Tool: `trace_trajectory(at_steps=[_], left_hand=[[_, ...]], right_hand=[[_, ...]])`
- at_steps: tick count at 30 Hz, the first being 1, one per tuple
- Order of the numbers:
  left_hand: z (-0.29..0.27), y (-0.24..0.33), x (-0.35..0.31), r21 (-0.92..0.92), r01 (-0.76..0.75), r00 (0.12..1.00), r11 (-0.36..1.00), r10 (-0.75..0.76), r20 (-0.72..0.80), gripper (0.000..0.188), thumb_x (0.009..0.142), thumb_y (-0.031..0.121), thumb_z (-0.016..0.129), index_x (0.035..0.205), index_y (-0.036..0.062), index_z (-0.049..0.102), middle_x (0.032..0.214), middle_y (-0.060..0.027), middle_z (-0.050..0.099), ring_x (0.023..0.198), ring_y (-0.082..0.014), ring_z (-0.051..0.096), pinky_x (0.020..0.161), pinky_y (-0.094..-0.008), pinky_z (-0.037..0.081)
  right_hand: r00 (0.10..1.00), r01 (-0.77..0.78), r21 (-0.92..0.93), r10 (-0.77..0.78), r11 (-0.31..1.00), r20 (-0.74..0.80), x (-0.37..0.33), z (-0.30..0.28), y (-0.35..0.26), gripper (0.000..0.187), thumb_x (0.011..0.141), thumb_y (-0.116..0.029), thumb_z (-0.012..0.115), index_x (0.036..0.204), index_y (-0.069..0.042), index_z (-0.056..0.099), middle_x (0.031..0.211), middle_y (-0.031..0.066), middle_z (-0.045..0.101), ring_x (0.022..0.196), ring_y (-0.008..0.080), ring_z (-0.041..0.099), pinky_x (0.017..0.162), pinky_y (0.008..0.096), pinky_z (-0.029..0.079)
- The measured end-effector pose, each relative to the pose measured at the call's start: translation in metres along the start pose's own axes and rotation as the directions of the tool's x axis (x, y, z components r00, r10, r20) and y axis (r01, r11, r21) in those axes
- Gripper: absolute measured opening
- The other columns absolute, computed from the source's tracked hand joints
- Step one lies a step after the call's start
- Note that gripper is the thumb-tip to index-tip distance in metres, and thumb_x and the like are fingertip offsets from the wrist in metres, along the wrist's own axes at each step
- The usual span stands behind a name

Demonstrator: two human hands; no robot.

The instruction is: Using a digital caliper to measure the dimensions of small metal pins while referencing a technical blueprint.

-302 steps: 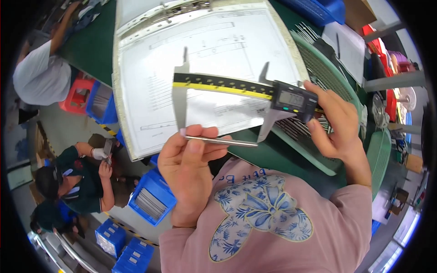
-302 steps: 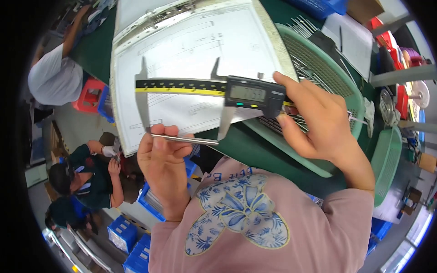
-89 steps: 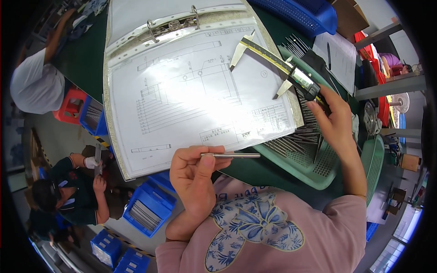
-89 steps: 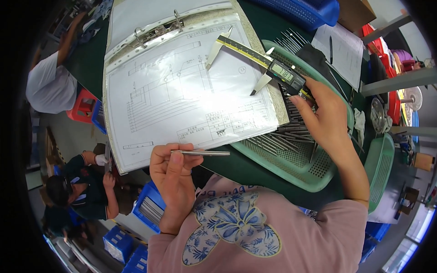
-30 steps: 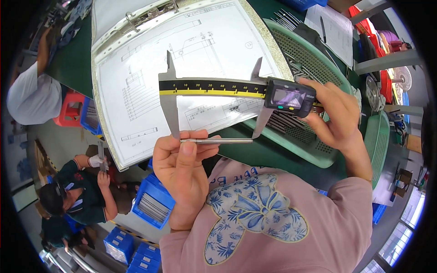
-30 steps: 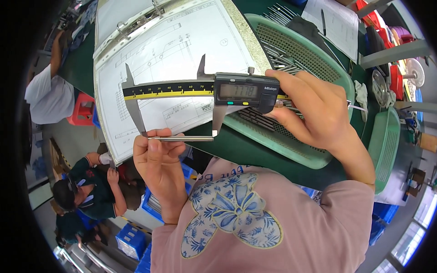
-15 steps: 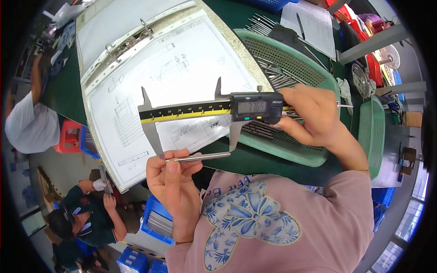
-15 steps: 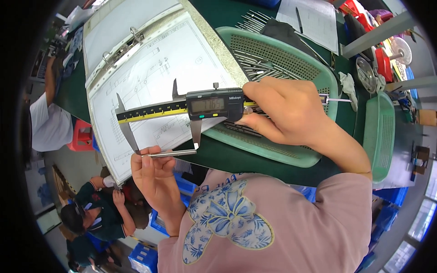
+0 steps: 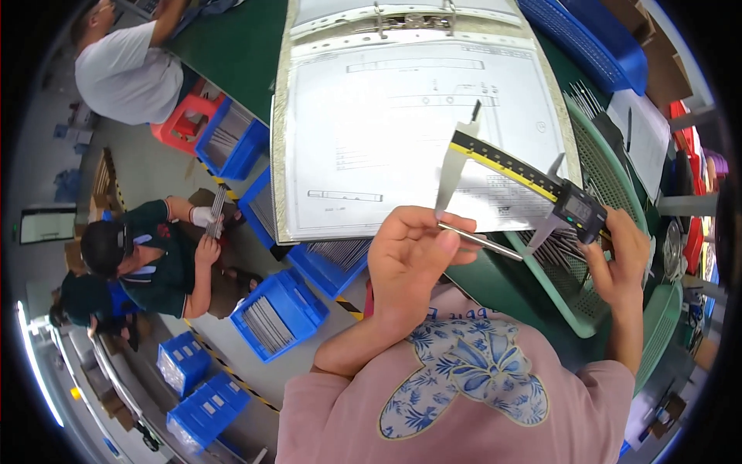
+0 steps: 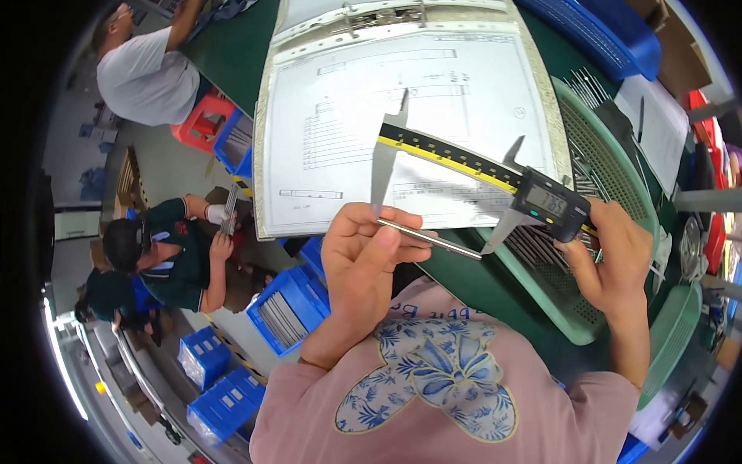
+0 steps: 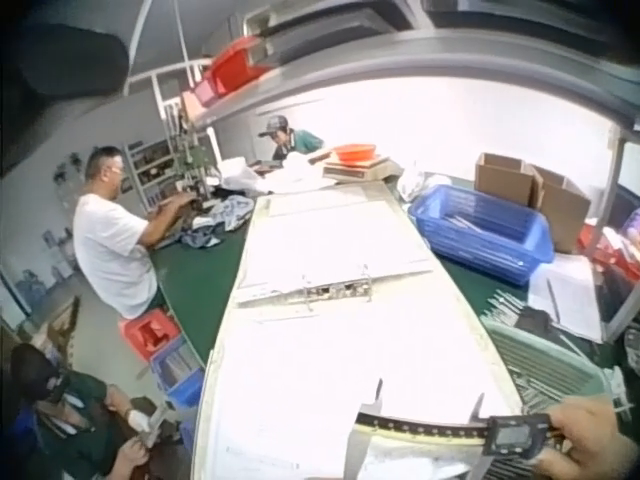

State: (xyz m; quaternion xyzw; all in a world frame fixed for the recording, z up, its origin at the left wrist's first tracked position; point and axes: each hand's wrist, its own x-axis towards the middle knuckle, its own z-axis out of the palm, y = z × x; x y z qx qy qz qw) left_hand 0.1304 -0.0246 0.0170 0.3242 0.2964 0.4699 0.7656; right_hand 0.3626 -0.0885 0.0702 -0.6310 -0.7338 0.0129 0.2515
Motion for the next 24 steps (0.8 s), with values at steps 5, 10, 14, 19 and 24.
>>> trace_trajectory(at_steps=[5,10,14,19,24], left_hand=[[-0.0023,-0.0012,0.0002,-0.009,-0.047,0.998,0.999,0.048,0.049,0.018,0.083,0.002,0.046,0.100,-0.0012,0.041,0.094,-0.0181,0.055,0.081,-0.0221,0.059,0.070,-0.0294,0.052],[-0.0009,-0.0017,-0.0003,-0.041,-0.003,0.997,0.999,0.006,0.076,0.019,0.083,0.001,0.046,0.102,-0.0010,0.043,0.096,-0.0165,0.055,0.086,-0.0233,0.058,0.074,-0.0299,0.051],[0.0000,-0.0024,-0.0003,-0.050,0.024,0.995,0.998,-0.020,0.094,0.017,0.083,0.001,0.046,0.100,-0.0008,0.046,0.096,-0.0165,0.055,0.089,-0.0261,0.058,0.074,-0.0301,0.051],[-0.0001,-0.0031,-0.0010,-0.061,-0.001,0.996,0.998,0.006,0.086,0.017,0.083,0.001,0.047,0.099,-0.0024,0.045,0.095,-0.0173,0.055,0.088,-0.0250,0.058,0.072,-0.0279,0.051],[0.0015,-0.0022,-0.0042,-0.058,-0.024,0.998,0.998,0.027,0.058,0.016,0.083,0.001,0.048,0.097,-0.0040,0.045,0.095,-0.0176,0.056,0.088,-0.0220,0.059,0.072,-0.0261,0.051]], right_hand=[[1.000,-0.017,0.024,0.017,1.000,-0.001,0.0026,0.0006,-0.0042,0.028,0.066,-0.011,0.064,0.088,0.003,0.054,0.064,0.0085,0.051,0.047,0.0175,0.043,0.042,0.0265,0.033],[1.000,-0.001,0.020,0.001,1.000,-0.009,0.0048,0.0015,-0.0051,0.026,0.066,-0.010,0.063,0.088,0.003,0.055,0.064,0.0086,0.052,0.047,0.0172,0.043,0.042,0.0260,0.032],[0.999,0.030,0.022,-0.029,0.999,-0.020,0.0068,0.0014,-0.0070,0.026,0.066,-0.009,0.063,0.087,0.004,0.054,0.066,0.0093,0.053,0.048,0.0172,0.044,0.042,0.0253,0.033],[0.998,-0.013,0.035,0.010,0.999,0.060,0.0038,-0.0017,-0.0078,0.034,0.066,-0.006,0.063,0.096,0.005,0.053,0.072,0.0113,0.055,0.052,0.0188,0.049,0.046,0.0261,0.041],[0.991,0.135,-0.076,-0.135,0.988,0.011,0.0054,-0.0016,-0.0085,0.062,0.062,0.000,0.058,0.119,0.011,0.036,0.089,0.0184,0.057,0.063,0.0272,0.056,0.058,0.0313,0.048]])
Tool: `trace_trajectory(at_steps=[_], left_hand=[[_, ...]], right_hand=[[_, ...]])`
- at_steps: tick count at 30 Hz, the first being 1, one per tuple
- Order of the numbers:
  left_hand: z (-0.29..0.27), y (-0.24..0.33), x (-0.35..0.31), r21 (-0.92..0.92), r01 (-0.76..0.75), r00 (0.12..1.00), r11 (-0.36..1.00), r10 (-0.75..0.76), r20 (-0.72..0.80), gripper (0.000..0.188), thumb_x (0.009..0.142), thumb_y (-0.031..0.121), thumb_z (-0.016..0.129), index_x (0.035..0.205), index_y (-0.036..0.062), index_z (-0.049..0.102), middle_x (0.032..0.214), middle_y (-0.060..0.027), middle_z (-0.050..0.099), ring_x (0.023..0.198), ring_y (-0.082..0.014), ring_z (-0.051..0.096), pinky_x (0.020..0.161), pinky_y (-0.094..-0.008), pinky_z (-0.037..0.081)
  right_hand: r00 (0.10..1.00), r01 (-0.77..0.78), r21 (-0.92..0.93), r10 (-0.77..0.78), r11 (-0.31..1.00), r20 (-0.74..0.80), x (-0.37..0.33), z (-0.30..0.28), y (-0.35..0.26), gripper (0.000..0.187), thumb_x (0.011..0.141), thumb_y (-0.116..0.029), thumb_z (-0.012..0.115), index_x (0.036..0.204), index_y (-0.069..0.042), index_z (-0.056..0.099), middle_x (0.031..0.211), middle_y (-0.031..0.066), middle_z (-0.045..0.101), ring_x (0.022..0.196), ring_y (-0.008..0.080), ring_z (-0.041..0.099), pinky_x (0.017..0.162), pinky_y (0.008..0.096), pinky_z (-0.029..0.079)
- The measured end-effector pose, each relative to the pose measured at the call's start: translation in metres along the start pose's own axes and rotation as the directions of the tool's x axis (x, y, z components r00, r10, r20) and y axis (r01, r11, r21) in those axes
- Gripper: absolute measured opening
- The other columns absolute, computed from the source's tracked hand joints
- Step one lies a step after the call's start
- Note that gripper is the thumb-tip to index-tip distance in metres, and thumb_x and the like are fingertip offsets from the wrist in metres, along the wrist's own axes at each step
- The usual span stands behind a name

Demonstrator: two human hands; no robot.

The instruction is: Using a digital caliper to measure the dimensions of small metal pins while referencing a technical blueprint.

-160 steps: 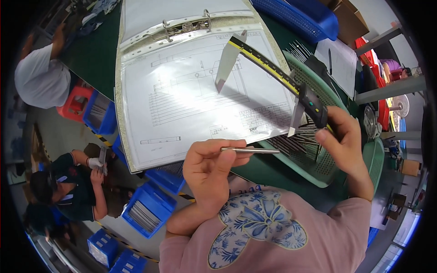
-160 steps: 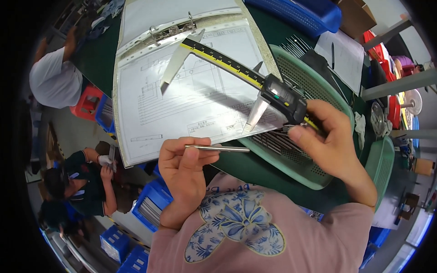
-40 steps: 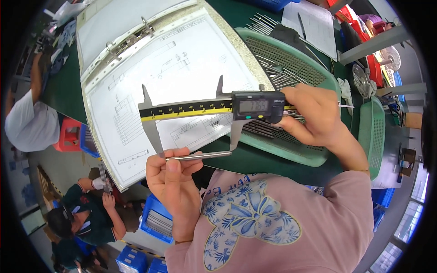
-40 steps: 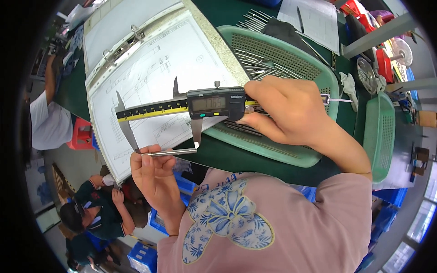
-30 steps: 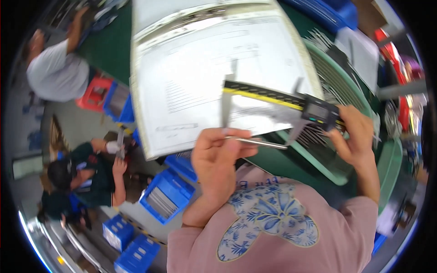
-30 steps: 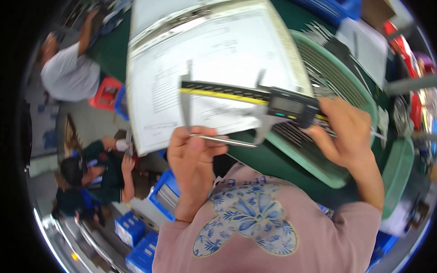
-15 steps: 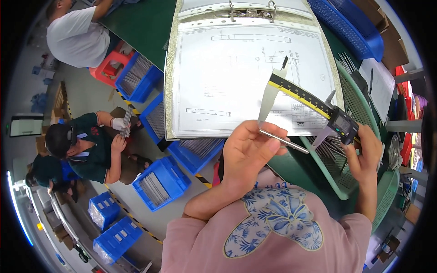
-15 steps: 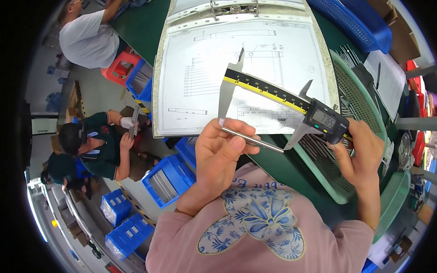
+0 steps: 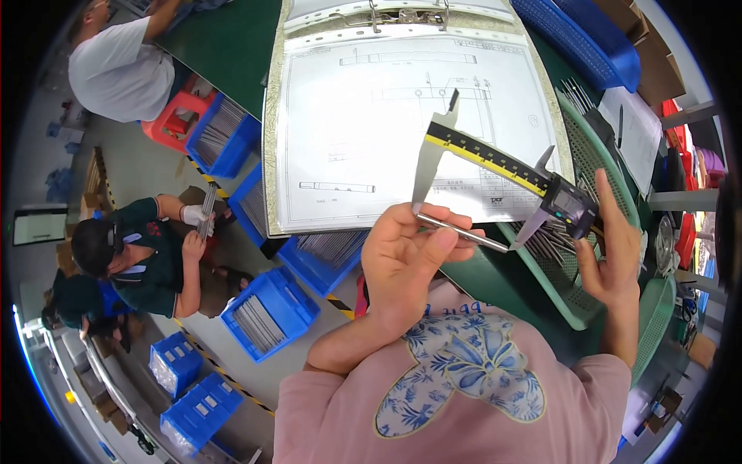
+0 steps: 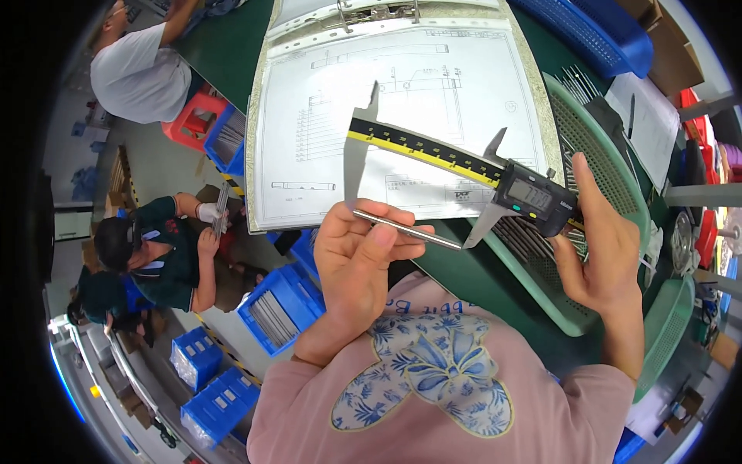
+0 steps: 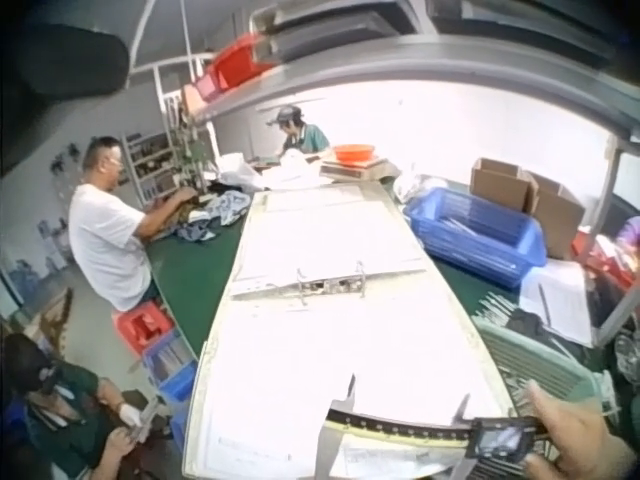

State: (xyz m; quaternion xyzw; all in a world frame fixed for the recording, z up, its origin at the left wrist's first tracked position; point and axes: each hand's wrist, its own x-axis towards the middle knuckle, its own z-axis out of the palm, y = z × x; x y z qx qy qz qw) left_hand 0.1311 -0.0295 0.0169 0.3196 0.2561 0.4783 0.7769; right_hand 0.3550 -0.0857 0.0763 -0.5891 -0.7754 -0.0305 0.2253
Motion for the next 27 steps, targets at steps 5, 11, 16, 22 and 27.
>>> trace_trajectory(at_steps=[5,11,16,22,27], left_hand=[[0.000,0.001,-0.001,-0.023,-0.020,1.000,1.000,0.020,-0.024,0.016,0.083,0.001,0.049,0.097,-0.0045,0.044,0.094,-0.0167,0.056,0.086,-0.0196,0.058,0.072,-0.0255,0.050],[-0.013,0.004,-0.009,0.256,-0.115,0.987,0.960,0.082,0.135,0.017,0.080,-0.003,0.048,0.097,-0.0040,0.045,0.090,-0.0145,0.054,0.082,-0.0183,0.057,0.069,-0.0248,0.048],[-0.037,0.022,-0.019,0.391,-0.447,0.886,0.805,0.459,0.068,0.018,0.078,-0.006,0.047,0.096,-0.0018,0.046,0.086,-0.0137,0.052,0.076,-0.0188,0.056,0.067,-0.0266,0.048],[-0.046,0.045,0.002,0.296,-0.575,0.811,0.763,0.578,0.088,0.016,0.080,-0.001,0.048,0.094,-0.0009,0.043,0.084,-0.0139,0.050,0.075,-0.0218,0.056,0.070,-0.0338,0.049],[-0.049,0.049,0.016,0.342,-0.482,0.875,0.807,0.464,0.138,0.015,0.079,-0.002,0.048,0.094,-0.0012,0.043,0.084,-0.0142,0.050,0.077,-0.0222,0.056,0.073,-0.0337,0.048]], right_hand=[[0.987,-0.128,0.069,0.120,0.989,0.107,-0.007,-0.002,-0.001,0.065,0.062,0.001,0.054,0.123,0.010,0.031,0.102,0.0218,0.053,0.066,0.0248,0.057,0.061,0.0292,0.046],[0.941,-0.337,0.093,0.334,0.937,0.050,-0.007,-0.002,0.002,0.057,0.072,0.001,0.047,0.127,0.005,0.030,0.111,0.0170,0.050,0.084,0.0146,0.053,0.073,0.0246,0.041],[0.896,-0.435,0.121,0.442,0.892,-0.034,-0.011,0.006,0.007,0.052,0.075,-0.002,0.053,0.124,0.002,0.037,0.096,0.0112,0.055,0.073,0.0105,0.048,0.065,0.0202,0.039],[0.808,-0.556,0.131,0.571,0.821,-0.147,-0.031,0.025,0.019,0.039,0.074,-0.005,0.059,0.109,0.006,0.049,0.083,0.0086,0.056,0.066,0.0081,0.047,0.059,0.0194,0.039],[0.776,-0.592,-0.004,0.569,0.806,-0.273,-0.025,0.025,0.019,0.029,0.071,-0.011,0.064,0.093,0.006,0.054,0.069,0.0065,0.054,0.058,0.0080,0.047,0.052,0.0206,0.039]])
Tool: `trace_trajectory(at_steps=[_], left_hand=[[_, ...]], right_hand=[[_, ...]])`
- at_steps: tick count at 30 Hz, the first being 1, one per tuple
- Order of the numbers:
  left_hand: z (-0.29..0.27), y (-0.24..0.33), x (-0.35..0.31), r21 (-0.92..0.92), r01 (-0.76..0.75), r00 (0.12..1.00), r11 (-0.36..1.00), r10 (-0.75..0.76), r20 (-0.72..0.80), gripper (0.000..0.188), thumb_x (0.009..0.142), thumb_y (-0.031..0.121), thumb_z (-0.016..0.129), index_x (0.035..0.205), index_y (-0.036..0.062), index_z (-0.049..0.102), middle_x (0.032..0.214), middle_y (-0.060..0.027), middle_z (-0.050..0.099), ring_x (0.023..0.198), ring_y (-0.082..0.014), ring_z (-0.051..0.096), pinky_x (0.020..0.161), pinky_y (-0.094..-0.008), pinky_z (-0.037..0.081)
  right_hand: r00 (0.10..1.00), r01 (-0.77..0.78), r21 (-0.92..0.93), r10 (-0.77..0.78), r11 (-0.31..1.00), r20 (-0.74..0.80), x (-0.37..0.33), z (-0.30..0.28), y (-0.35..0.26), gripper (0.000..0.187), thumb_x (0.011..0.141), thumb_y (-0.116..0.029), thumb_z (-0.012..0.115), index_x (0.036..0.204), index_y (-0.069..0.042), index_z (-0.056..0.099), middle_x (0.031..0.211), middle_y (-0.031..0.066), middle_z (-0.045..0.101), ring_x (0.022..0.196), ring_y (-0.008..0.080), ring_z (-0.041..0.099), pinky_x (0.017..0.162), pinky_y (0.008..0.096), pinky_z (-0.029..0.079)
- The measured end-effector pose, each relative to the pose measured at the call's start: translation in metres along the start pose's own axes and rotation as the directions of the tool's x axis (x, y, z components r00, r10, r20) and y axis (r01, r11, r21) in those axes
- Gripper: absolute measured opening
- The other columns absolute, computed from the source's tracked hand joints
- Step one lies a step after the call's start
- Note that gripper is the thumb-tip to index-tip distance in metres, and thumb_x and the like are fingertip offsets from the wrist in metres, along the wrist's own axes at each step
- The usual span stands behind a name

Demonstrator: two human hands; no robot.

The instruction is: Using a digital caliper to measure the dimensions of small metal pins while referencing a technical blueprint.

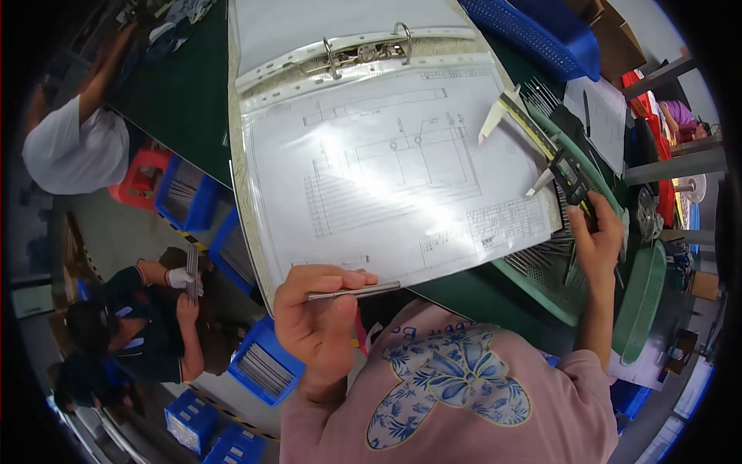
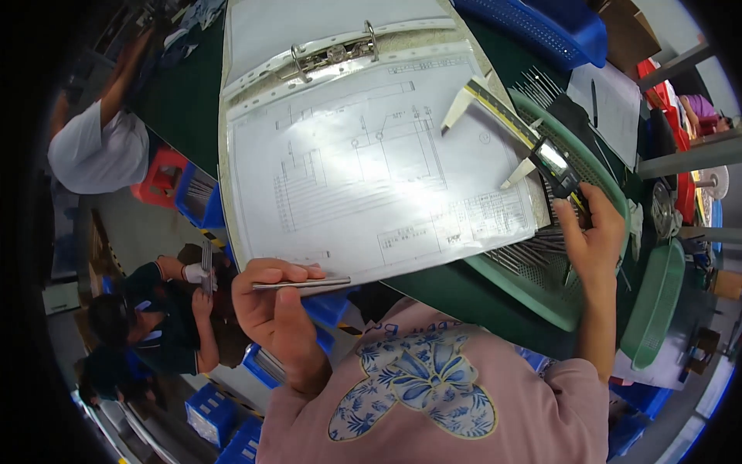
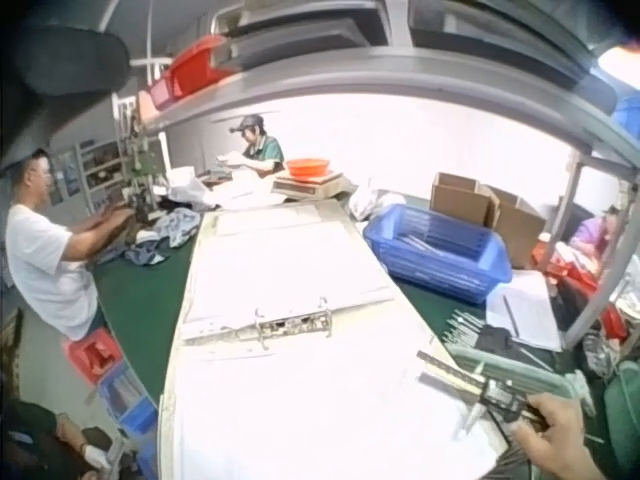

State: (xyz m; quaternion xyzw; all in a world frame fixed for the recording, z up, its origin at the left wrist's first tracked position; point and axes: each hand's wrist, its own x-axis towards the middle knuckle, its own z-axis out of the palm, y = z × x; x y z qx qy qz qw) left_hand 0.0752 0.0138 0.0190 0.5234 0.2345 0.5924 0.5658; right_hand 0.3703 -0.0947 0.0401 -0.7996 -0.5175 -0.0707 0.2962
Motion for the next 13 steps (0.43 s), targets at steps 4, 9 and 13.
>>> trace_trajectory(at_steps=[4,9,13], left_hand=[[-0.006,-0.006,0.003,0.068,0.142,0.988,0.987,-0.145,0.044,0.015,0.079,-0.003,0.048,0.094,-0.0022,0.045,0.087,-0.0140,0.052,0.080,-0.0212,0.056,0.075,-0.0300,0.045],[-0.008,-0.005,0.006,0.150,0.213,0.970,0.966,-0.227,0.085,0.015,0.080,-0.003,0.048,0.095,-0.0033,0.045,0.087,-0.0132,0.053,0.081,-0.0190,0.056,0.074,-0.0279,0.044],[-0.018,-0.003,0.013,0.069,0.377,0.909,0.924,-0.383,0.165,0.015,0.083,0.000,0.046,0.097,-0.0026,0.045,0.095,-0.0164,0.051,0.082,-0.0184,0.056,0.074,-0.0270,0.044]], right_hand=[[0.995,-0.099,-0.125,0.102,0.987,0.021,0.004,0.002,-0.001,0.028,0.066,-0.021,0.068,0.075,0.001,0.053,0.058,0.0067,0.048,0.049,0.0121,0.043,0.046,0.0238,0.035],[0.996,-0.093,-0.275,0.091,0.957,-0.019,0.001,0.002,0.011,0.037,0.059,-0.029,0.071,0.061,-0.002,0.046,0.051,0.0071,0.042,0.044,0.0163,0.038,0.043,0.0275,0.032],[0.990,-0.083,-0.202,0.058,0.976,-0.127,-0.001,0.000,0.017,0.036,0.057,-0.030,0.071,0.060,-0.002,0.048,0.050,0.0085,0.046,0.043,0.0168,0.041,0.043,0.0267,0.034]])
